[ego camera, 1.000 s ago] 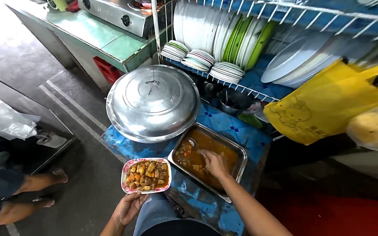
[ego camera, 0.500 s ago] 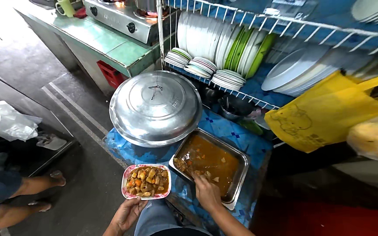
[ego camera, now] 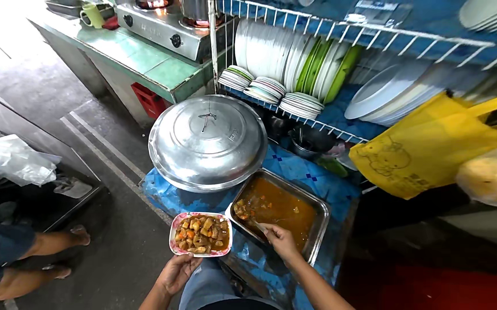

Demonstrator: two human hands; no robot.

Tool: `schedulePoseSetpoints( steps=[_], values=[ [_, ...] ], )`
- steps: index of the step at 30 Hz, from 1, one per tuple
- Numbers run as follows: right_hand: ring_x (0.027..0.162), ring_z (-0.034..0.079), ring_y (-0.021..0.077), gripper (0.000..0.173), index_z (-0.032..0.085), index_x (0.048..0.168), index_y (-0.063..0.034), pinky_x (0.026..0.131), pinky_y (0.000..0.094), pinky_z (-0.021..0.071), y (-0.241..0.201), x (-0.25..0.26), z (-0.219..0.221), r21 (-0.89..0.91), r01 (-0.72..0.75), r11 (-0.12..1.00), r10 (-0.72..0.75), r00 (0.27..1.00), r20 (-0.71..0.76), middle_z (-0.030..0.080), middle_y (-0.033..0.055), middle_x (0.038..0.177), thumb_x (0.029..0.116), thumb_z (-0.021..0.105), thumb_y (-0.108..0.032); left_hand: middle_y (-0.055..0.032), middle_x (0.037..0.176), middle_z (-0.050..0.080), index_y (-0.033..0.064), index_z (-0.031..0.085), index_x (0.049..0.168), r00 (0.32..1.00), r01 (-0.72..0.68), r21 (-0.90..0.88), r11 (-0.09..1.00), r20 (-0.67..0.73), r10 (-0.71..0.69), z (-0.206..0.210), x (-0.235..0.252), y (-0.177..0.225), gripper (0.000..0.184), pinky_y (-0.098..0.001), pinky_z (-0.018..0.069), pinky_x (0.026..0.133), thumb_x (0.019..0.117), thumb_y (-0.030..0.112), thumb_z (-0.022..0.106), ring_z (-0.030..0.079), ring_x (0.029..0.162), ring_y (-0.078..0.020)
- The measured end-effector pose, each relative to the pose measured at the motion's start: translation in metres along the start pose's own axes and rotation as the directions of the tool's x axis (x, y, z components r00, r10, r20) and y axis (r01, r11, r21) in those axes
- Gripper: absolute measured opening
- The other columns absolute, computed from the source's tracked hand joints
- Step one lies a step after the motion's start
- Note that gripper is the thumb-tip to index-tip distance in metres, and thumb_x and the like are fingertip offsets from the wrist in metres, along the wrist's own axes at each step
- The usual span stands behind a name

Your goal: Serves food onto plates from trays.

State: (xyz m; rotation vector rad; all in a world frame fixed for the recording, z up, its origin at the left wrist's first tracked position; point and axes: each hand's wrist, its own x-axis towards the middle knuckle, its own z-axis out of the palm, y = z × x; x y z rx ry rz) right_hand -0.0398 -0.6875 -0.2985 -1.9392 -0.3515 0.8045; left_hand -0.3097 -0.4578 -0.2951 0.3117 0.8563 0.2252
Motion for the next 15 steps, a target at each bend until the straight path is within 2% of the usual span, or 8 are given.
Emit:
schedulePoseSetpoints(
  steps=[1,4,9,12,13,14,15],
  values=[
    [0.083,0.065,0.0100,0.026,0.073,0.122,-0.0057,0.077,0.0285,0.0540,-0.003,-0.002,-0.003,-0.006,0.032,0.999,-0.032,0.999,-0.026,0.073,0.0081,0.108,0.1001,0.059,-0.010,-0.0242,0.108,0.071,-0.0019,0.049,0.122,1.000,0.003,0.005,1.000,0.002,-0.003,0.003,0.001,0.000,0.029,-0.0415,0.0611,0.090,0.0946,-0.008,0.044,0.074,0.096,-0.0318],
    [0.104,0.070,0.0138,0.027,0.071,0.123,-0.0017,0.095,0.0314,0.0561,-0.018,-0.015,-0.017,-0.044,0.163,0.986,-0.166,0.983,-0.077,0.074,0.0115,0.117,0.1002,0.058,-0.008,-0.0235,0.109,0.071,-0.0021,0.049,0.123,0.999,0.020,0.014,1.000,0.026,-0.020,0.015,0.005,-0.002,0.028,-0.0412,0.0611,0.090,0.0956,-0.008,0.043,0.074,0.096,-0.0309],
    [0.107,0.070,0.0096,0.029,0.072,0.126,-0.0074,0.097,0.0293,0.0563,-0.059,-0.048,-0.031,-0.150,0.234,0.961,-0.248,0.965,-0.089,0.075,0.0058,0.119,0.1017,0.057,-0.012,-0.0252,0.111,0.070,-0.0027,0.050,0.122,0.995,0.059,-0.019,0.998,0.081,-0.057,0.042,0.014,-0.006,0.028,-0.0434,0.0604,0.092,0.0950,-0.010,0.044,0.073,0.099,-0.0337],
    [0.110,0.070,0.0093,0.032,0.073,0.126,-0.0114,0.099,0.0304,0.0570,-0.067,-0.066,-0.029,-0.279,0.367,0.887,-0.396,0.916,-0.055,0.075,0.0031,0.120,0.1015,0.054,-0.019,-0.0248,0.112,0.070,-0.0028,0.050,0.122,0.991,0.081,-0.011,0.997,0.111,-0.079,0.056,0.018,-0.011,0.030,-0.0439,0.0601,0.093,0.0938,-0.010,0.046,0.073,0.100,-0.0336],
    [0.108,0.072,0.0108,0.033,0.074,0.126,-0.0133,0.096,0.0319,0.0584,-0.068,-0.071,-0.029,-0.352,0.418,0.838,-0.459,0.888,-0.037,0.076,0.0029,0.118,0.1015,0.053,-0.019,-0.0246,0.112,0.070,-0.0026,0.050,0.123,0.989,0.088,-0.009,0.996,0.123,-0.086,0.060,0.019,-0.013,0.030,-0.0440,0.0600,0.093,0.0937,-0.010,0.046,0.073,0.100,-0.0334],
    [0.099,0.074,0.0130,0.033,0.074,0.126,-0.0157,0.089,0.0337,0.0610,-0.068,-0.075,-0.028,-0.442,0.460,0.770,-0.521,0.853,-0.020,0.077,0.0032,0.111,0.1010,0.053,-0.020,-0.0248,0.112,0.070,-0.0026,0.050,0.123,0.987,0.093,-0.012,0.996,0.134,-0.091,0.063,0.020,-0.014,0.030,-0.0443,0.0600,0.093,0.0933,-0.010,0.047,0.073,0.100,-0.0336],
    [0.084,0.073,0.0158,0.033,0.075,0.125,-0.0178,0.075,0.0363,0.0621,-0.068,-0.078,-0.026,-0.531,0.490,0.692,-0.578,0.816,-0.001,0.076,0.0042,0.100,0.1002,0.053,-0.019,-0.0248,0.112,0.070,-0.0025,0.049,0.122,0.985,0.096,-0.014,0.995,0.142,-0.094,0.066,0.020,-0.014,0.031,-0.0444,0.0601,0.093,0.0926,-0.010,0.047,0.073,0.100,-0.0337]
  ],
)
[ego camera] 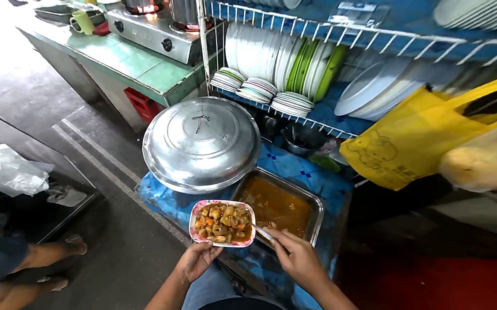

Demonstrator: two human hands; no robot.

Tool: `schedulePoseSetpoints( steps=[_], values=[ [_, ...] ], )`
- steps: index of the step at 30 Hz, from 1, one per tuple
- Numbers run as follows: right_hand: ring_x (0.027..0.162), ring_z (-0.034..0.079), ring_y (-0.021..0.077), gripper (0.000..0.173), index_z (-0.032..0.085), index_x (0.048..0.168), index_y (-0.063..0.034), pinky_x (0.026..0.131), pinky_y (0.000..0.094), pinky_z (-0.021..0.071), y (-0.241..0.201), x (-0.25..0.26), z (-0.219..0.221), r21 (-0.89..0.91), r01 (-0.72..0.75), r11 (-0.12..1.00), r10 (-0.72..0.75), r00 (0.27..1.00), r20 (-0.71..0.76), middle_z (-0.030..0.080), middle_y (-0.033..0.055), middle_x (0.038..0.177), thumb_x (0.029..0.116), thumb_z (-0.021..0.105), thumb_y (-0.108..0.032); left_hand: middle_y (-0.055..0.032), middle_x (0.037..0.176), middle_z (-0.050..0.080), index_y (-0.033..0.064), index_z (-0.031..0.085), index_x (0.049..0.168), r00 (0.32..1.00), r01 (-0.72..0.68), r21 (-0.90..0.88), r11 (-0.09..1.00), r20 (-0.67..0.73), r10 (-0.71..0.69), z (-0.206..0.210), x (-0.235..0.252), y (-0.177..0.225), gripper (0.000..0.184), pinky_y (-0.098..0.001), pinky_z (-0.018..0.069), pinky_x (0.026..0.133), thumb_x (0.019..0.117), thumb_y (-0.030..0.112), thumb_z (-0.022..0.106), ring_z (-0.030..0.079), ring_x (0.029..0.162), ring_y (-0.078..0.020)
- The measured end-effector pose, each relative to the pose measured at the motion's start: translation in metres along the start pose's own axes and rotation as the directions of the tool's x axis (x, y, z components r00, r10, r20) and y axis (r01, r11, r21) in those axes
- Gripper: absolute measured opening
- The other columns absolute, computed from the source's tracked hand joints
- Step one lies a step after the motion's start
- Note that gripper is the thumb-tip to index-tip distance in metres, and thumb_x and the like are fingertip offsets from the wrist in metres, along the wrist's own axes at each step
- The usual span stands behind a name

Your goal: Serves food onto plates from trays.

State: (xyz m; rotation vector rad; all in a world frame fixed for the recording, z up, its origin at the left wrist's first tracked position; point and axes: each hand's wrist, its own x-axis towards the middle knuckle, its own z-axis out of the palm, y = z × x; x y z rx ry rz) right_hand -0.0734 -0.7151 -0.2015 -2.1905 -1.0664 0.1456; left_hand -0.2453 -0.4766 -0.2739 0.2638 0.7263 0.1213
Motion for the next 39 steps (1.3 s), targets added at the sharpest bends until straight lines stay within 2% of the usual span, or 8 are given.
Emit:
schedulePoseSetpoints(
  steps=[3,11,15,20,24,28,34,39],
  values=[
    [0.056,0.065,0.0212,0.037,0.077,0.122,-0.0198,0.049,0.0399,0.0550,-0.001,-0.004,-0.003,-0.232,0.164,0.959,-0.175,0.984,-0.028,0.068,0.0061,0.078,0.0953,0.052,-0.015,-0.0250,0.109,0.071,-0.0031,0.051,0.119,1.000,0.010,-0.004,1.000,0.010,-0.010,0.007,0.000,-0.001,0.029,-0.0438,0.0611,0.090,0.0920,-0.010,0.046,0.074,0.096,-0.0334],
    [0.052,0.059,0.0200,0.038,0.075,0.126,-0.0180,0.046,0.0344,0.0502,-0.006,-0.010,-0.011,-0.369,0.247,0.896,-0.301,0.949,-0.096,0.062,0.0055,0.072,0.0954,0.053,-0.011,-0.0238,0.103,0.072,-0.0033,0.053,0.115,1.000,0.016,0.057,0.998,-0.008,-0.015,0.005,-0.003,0.005,0.024,-0.0420,0.0625,0.087,0.0924,-0.008,0.046,0.075,0.090,-0.0312],
    [0.059,0.064,0.0190,0.036,0.075,0.126,-0.0189,0.052,0.0368,0.0555,-0.003,-0.012,-0.009,-0.158,0.128,0.979,-0.136,0.990,-0.040,0.068,0.0061,0.080,0.0989,0.052,-0.016,-0.0260,0.106,0.071,-0.0050,0.052,0.117,1.000,0.021,0.077,0.997,0.010,-0.022,0.000,-0.005,0.006,0.024,-0.0462,0.0611,0.090,0.0956,-0.005,0.043,0.074,0.094,-0.0347],
    [0.095,0.072,0.0111,0.030,0.075,0.124,-0.0162,0.086,0.0367,0.0614,0.024,-0.005,-0.040,0.159,-0.187,0.969,0.190,0.982,0.000,0.076,0.0020,0.110,0.1010,0.056,-0.019,-0.0239,0.106,0.071,-0.0041,0.052,0.117,1.000,0.013,0.078,0.997,-0.026,-0.011,-0.003,-0.012,0.003,0.025,-0.0439,0.0620,0.089,0.0935,-0.005,0.043,0.074,0.093,-0.0321],
    [0.101,0.071,0.0351,0.029,0.072,0.129,-0.0148,0.089,0.0608,0.0543,0.062,0.004,-0.076,-0.238,-0.481,0.844,0.525,0.831,0.183,0.075,0.0151,0.111,0.1042,0.056,-0.015,-0.0254,0.107,0.071,-0.0054,0.052,0.116,0.999,-0.010,0.010,1.000,-0.052,0.011,-0.010,-0.016,0.003,0.024,-0.0435,0.0620,0.089,0.0934,-0.008,0.043,0.074,0.095,-0.0336],
    [0.112,0.067,0.0431,0.034,0.066,0.136,-0.0144,0.090,0.0631,0.0519,0.060,-0.001,-0.074,-0.594,-0.526,0.608,0.749,0.628,0.210,0.070,0.0200,0.123,0.1061,0.049,-0.016,-0.0263,0.107,0.071,-0.0063,0.055,0.113,0.998,-0.051,-0.018,0.999,-0.045,0.050,-0.023,-0.021,0.008,0.024,-0.0430,0.0616,0.091,0.0902,-0.007,0.047,0.074,0.096,-0.0338],
    [0.114,0.066,0.0431,0.040,0.053,0.146,-0.0097,0.094,0.0605,0.0527,0.035,-0.030,-0.020,-0.528,-0.624,0.575,0.808,0.533,0.250,0.065,0.0232,0.129,0.1078,0.043,-0.016,-0.0257,0.106,0.072,-0.0061,0.056,0.111,0.990,-0.116,-0.040,0.992,-0.079,0.112,-0.039,-0.028,0.018,0.023,-0.0411,0.0620,0.090,0.0904,-0.005,0.046,0.075,0.095,-0.0325],
    [0.116,0.067,0.0391,0.043,0.047,0.151,-0.0086,0.098,0.0557,0.0534,0.021,-0.017,0.030,-0.377,-0.649,0.661,0.749,0.599,0.284,0.064,0.0216,0.133,0.1087,0.039,-0.017,-0.0257,0.104,0.072,-0.0063,0.056,0.110,0.984,-0.147,-0.076,0.986,-0.108,0.138,-0.048,-0.030,0.023,0.022,-0.0413,0.0622,0.089,0.0921,-0.005,0.043,0.075,0.095,-0.0332]
  ],
)
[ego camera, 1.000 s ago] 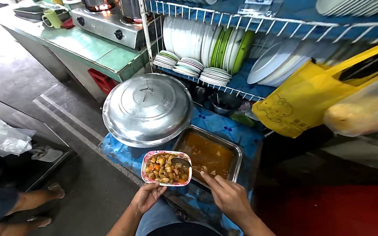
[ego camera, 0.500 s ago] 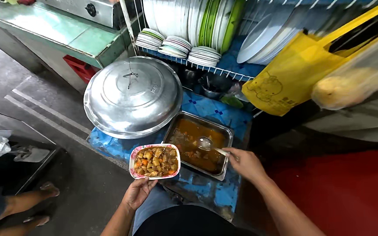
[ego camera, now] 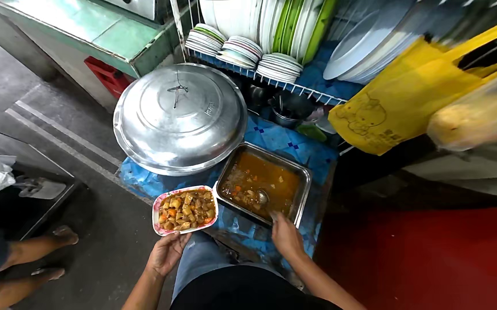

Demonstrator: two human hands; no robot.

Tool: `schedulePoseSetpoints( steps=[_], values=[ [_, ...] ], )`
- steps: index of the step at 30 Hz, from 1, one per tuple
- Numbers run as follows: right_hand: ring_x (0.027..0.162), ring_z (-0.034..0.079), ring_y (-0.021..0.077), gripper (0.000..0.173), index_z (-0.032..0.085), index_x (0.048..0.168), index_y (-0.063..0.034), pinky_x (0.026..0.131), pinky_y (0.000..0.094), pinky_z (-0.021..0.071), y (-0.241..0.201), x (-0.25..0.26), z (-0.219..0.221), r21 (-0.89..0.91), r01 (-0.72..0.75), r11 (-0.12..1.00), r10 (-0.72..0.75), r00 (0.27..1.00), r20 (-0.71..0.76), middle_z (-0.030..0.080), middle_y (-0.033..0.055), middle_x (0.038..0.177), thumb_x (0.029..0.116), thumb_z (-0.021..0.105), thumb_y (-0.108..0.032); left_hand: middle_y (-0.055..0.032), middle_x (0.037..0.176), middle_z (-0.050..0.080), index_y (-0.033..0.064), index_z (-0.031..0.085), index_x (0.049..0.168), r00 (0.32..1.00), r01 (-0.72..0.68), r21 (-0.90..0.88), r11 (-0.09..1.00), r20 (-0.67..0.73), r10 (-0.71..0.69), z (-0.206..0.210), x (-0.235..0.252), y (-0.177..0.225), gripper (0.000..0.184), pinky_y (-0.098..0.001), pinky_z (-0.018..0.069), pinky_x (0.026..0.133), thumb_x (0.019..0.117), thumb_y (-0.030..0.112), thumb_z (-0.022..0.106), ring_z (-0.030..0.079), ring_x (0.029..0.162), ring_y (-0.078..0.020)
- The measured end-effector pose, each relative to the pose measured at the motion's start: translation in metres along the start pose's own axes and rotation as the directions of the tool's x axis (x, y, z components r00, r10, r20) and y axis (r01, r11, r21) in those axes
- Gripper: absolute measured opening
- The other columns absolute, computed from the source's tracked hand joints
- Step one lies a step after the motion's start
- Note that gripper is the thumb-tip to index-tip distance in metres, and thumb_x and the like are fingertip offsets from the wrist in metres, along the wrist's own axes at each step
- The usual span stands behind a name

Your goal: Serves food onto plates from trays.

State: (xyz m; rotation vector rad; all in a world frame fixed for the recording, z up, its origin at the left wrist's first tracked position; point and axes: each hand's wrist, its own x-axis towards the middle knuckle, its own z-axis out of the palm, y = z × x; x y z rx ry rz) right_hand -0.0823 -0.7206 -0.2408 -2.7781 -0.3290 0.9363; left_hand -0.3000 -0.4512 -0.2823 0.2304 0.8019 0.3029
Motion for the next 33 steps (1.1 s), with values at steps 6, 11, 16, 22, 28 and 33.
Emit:
schedulePoseSetpoints(
  steps=[6,11,16,22,28,33],
  values=[
    [0.116,0.067,0.0368,0.045,0.046,0.153,-0.0123,0.098,0.0533,0.0539,-0.043,0.020,0.019,0.008,0.173,0.985,-0.173,0.984,0.039,0.063,0.0187,0.136,0.1085,0.039,-0.016,-0.0250,0.104,0.072,-0.0057,0.056,0.109,1.000,0.002,0.023,1.000,-0.019,-0.001,-0.002,-0.006,0.006,0.021,-0.0399,0.0623,0.088,0.0936,-0.005,0.042,0.075,0.093,-0.0316],
    [0.113,0.068,0.0382,0.046,0.047,0.153,-0.0126,0.095,0.0551,0.0549,-0.068,0.019,0.021,-0.037,0.254,0.967,-0.252,0.967,0.039,0.063,0.0188,0.135,0.1076,0.039,-0.016,-0.0246,0.104,0.072,-0.0058,0.055,0.111,0.999,-0.025,0.038,0.999,-0.038,0.027,-0.005,-0.016,0.005,0.022,-0.0408,0.0623,0.089,0.0945,-0.005,0.041,0.075,0.093,-0.0317],
    [0.101,0.072,0.0392,0.046,0.053,0.148,-0.0095,0.084,0.0551,0.0573,-0.076,0.009,0.007,-0.238,0.354,0.904,-0.369,0.929,-0.019,0.066,0.0192,0.132,0.1030,0.044,-0.008,-0.0252,0.104,0.072,-0.0059,0.056,0.110,0.999,-0.022,0.033,0.999,-0.033,0.023,-0.018,-0.023,0.005,0.022,-0.0413,0.0620,0.089,0.0924,-0.006,0.044,0.075,0.094,-0.0321],
    [0.115,0.068,0.0367,0.040,0.059,0.142,-0.0123,0.095,0.0558,0.0535,-0.077,0.020,-0.004,-0.117,0.313,0.943,-0.307,0.950,0.065,0.068,0.0170,0.128,0.1070,0.039,-0.015,-0.0259,0.106,0.072,-0.0061,0.055,0.113,0.999,-0.009,0.033,0.999,-0.044,0.011,-0.027,-0.022,-0.002,0.023,-0.0416,0.0617,0.090,0.0935,-0.006,0.044,0.075,0.095,-0.0327],
    [0.113,0.067,0.0264,0.032,0.067,0.131,-0.0060,0.102,0.0449,0.0513,-0.041,0.060,0.010,0.431,0.223,0.874,-0.291,0.952,0.097,0.070,0.0162,0.123,0.1041,0.052,-0.014,-0.0251,0.107,0.071,-0.0053,0.053,0.115,0.998,0.006,0.055,0.998,-0.068,-0.002,-0.018,-0.015,-0.009,0.022,-0.0418,0.0618,0.090,0.0958,-0.006,0.041,0.074,0.095,-0.0324],
    [0.075,0.057,0.0093,0.027,0.068,0.127,-0.0041,0.067,0.0271,0.0483,-0.030,0.061,0.026,0.671,0.127,0.730,-0.264,0.959,0.105,0.068,0.0093,0.107,0.1032,0.056,-0.011,-0.0248,0.107,0.071,-0.0050,0.052,0.115,0.997,0.015,0.058,0.998,-0.074,-0.011,-0.009,-0.010,-0.009,0.022,-0.0418,0.0617,0.089,0.0978,-0.006,0.039,0.074,0.095,-0.0324]
  ],
)
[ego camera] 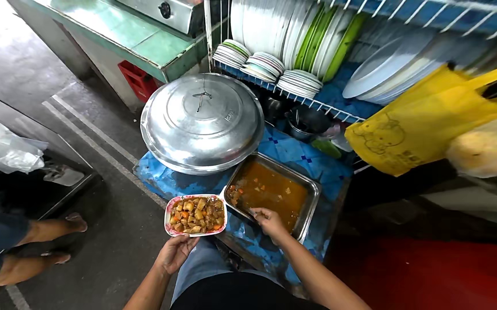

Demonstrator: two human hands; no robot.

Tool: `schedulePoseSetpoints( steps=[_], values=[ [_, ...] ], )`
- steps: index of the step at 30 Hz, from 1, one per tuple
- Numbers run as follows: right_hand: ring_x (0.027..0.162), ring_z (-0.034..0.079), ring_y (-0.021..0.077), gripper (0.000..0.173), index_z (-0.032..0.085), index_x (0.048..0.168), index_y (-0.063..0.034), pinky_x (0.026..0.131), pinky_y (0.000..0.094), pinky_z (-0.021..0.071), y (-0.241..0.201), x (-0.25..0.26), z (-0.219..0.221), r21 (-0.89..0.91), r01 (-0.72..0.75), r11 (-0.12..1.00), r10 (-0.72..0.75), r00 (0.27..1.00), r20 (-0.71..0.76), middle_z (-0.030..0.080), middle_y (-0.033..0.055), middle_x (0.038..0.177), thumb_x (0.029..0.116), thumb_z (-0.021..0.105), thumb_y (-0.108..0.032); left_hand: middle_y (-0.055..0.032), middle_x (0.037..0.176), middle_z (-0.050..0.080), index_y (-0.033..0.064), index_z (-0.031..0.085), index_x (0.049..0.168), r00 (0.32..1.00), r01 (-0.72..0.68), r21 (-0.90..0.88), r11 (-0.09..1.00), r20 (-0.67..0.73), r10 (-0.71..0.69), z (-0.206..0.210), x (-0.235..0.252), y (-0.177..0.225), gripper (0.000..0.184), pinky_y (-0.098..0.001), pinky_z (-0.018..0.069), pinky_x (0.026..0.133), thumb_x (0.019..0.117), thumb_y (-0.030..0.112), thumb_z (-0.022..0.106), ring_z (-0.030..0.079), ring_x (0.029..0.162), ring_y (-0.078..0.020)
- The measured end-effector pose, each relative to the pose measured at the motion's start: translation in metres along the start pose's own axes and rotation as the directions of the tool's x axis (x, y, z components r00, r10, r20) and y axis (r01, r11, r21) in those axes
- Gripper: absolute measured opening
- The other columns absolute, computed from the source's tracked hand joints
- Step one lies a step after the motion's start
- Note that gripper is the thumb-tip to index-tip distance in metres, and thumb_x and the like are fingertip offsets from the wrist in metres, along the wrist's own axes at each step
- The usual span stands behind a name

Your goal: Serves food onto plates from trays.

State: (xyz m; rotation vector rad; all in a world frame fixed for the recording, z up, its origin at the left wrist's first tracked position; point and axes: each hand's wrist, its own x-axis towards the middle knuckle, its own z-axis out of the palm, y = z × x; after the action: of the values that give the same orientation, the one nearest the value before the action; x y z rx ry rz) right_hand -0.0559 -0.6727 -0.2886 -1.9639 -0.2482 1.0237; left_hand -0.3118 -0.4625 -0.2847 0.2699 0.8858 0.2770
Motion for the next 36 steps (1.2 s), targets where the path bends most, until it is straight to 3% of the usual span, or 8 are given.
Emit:
schedulePoseSetpoints(
  steps=[6,14,17,20,23,29,33,36],
  values=[
    [0.105,0.070,0.0188,0.029,0.069,0.127,-0.0032,0.096,0.0374,0.0547,0.000,-0.014,-0.015,-0.133,0.184,0.974,-0.198,0.975,-0.099,0.073,0.0134,0.118,0.1031,0.055,-0.011,-0.0237,0.106,0.071,-0.0047,0.051,0.115,1.000,0.003,0.043,0.999,0.012,-0.004,0.009,0.003,0.001,0.022,-0.0411,0.0614,0.089,0.0977,-0.006,0.039,0.074,0.095,-0.0313],
    [0.108,0.070,0.0115,0.030,0.070,0.129,-0.0104,0.098,0.0346,0.0559,-0.045,-0.062,-0.029,-0.212,0.354,0.911,-0.369,0.929,-0.035,0.074,0.0054,0.119,0.1033,0.056,-0.017,-0.0247,0.110,0.070,-0.0047,0.050,0.120,0.996,0.058,0.010,0.998,0.072,-0.058,0.027,0.011,-0.011,0.025,-0.0420,0.0607,0.091,0.0969,-0.007,0.041,0.073,0.097,-0.0319],
    [0.099,0.073,0.0161,0.034,0.072,0.130,-0.0155,0.090,0.0389,0.0601,-0.053,-0.075,-0.023,-0.490,0.500,0.714,-0.564,0.826,0.021,0.076,0.0047,0.114,0.1032,0.051,-0.018,-0.0242,0.108,0.071,-0.0046,0.052,0.118,0.992,0.070,-0.001,0.998,0.109,-0.069,0.034,0.013,-0.015,0.024,-0.0418,0.0610,0.090,0.0957,-0.008,0.042,0.074,0.096,-0.0316],
    [0.057,0.066,0.0252,0.037,0.074,0.126,-0.0131,0.048,0.0422,0.0551,-0.055,-0.080,-0.016,-0.762,0.551,0.340,-0.818,0.574,0.049,0.070,0.0110,0.082,0.0955,0.053,-0.010,-0.0240,0.107,0.071,-0.0046,0.054,0.115,0.984,0.080,-0.011,0.997,0.159,-0.077,0.036,0.014,-0.016,0.025,-0.0417,0.0606,0.092,0.0916,-0.008,0.046,0.074,0.096,-0.0313],
    [0.051,0.060,0.0214,0.037,0.075,0.124,-0.0123,0.044,0.0357,0.0498,-0.062,-0.086,-0.019,-0.834,0.501,0.233,-0.889,0.456,0.025,0.064,0.0081,0.074,0.0948,0.053,-0.008,-0.0237,0.106,0.072,-0.0045,0.055,0.114,0.980,0.085,-0.006,0.996,0.183,-0.083,0.036,0.012,-0.014,0.025,-0.0417,0.0607,0.092,0.0901,-0.007,0.048,0.074,0.096,-0.0308],
    [0.052,0.058,0.0195,0.036,0.074,0.127,-0.0152,0.045,0.0333,0.0489,-0.060,-0.094,-0.024,-0.773,0.598,0.214,-0.905,0.418,0.073,0.061,0.0063,0.071,0.0997,0.051,-0.012,-0.0240,0.108,0.072,-0.0044,0.055,0.114,0.976,0.091,-0.028,0.996,0.200,-0.083,0.032,0.008,-0.013,0.025,-0.0410,0.0609,0.092,0.0901,-0.006,0.049,0.074,0.097,-0.0307],
    [0.051,0.058,0.0206,0.040,0.072,0.129,-0.0158,0.045,0.0351,0.0491,-0.043,-0.090,-0.019,-0.752,0.638,0.166,-0.877,0.444,0.183,0.060,0.0062,0.072,0.0942,0.054,-0.008,-0.0240,0.107,0.072,-0.0050,0.056,0.112,0.980,0.096,-0.034,0.995,0.179,-0.088,0.031,0.006,-0.013,0.022,-0.0395,0.0613,0.091,0.0914,-0.006,0.047,0.074,0.095,-0.0297],
    [0.055,0.062,0.0195,0.036,0.073,0.128,-0.0165,0.047,0.0362,0.0527,-0.036,-0.086,-0.022,-0.685,0.660,0.307,-0.852,0.511,0.111,0.066,0.0068,0.076,0.0979,0.053,-0.012,-0.0227,0.108,0.071,-0.0037,0.054,0.116,0.983,0.070,0.004,0.998,0.167,-0.070,0.028,0.008,-0.013,0.026,-0.0406,0.0608,0.091,0.0894,-0.005,0.050,0.074,0.096,-0.0291]
  ],
)
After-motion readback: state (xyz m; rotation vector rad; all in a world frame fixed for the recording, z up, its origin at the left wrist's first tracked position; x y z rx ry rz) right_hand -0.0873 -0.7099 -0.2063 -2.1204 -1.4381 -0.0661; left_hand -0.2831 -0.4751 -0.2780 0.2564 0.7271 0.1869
